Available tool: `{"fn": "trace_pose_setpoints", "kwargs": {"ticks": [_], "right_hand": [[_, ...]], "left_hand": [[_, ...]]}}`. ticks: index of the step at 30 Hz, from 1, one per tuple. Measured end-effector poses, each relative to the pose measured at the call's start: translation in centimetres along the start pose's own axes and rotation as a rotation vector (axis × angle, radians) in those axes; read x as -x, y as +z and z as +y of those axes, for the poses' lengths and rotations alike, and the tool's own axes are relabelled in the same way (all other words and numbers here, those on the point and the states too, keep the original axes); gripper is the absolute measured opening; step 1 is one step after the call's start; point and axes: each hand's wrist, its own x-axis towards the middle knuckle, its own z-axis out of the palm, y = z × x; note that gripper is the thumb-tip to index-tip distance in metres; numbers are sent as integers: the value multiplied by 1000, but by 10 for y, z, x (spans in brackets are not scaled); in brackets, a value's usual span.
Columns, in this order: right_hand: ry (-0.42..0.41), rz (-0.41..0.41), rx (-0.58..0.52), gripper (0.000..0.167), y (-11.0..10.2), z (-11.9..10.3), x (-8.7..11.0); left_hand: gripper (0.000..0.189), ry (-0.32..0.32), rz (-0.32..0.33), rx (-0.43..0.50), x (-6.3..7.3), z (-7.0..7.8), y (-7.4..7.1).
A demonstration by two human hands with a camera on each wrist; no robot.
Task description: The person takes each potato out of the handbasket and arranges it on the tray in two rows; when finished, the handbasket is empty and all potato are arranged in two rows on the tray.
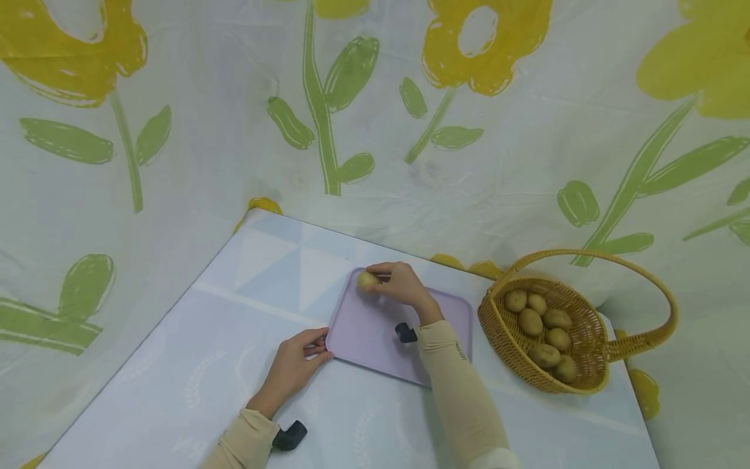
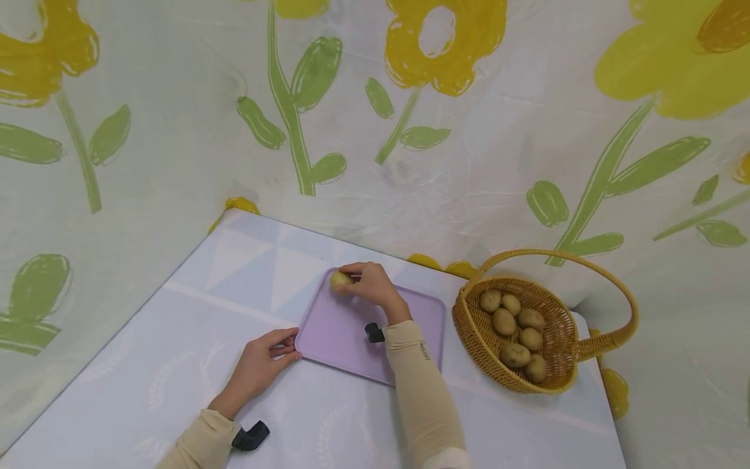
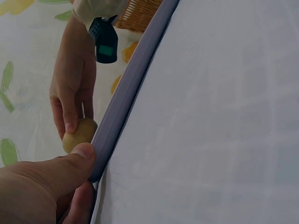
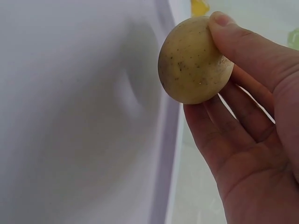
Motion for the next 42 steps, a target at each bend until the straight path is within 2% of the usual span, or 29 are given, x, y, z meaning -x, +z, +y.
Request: {"fn": "trace_pose_setpoints", "kwargs": {"ticks": [10, 23, 33, 42], "right_hand": [[51, -2, 59, 48, 5, -1, -1], [78, 1, 103, 48, 8, -1, -3], [87, -1, 95, 47, 11, 0, -3], [52, 19, 116, 45, 12, 0, -4]], "left_hand": [[48, 5, -5, -7, 1, 2, 0], [47, -2, -7, -12, 1, 5, 1], [48, -7, -7, -12, 1, 5, 1], [48, 2, -5, -3, -1, 2, -1]]}}
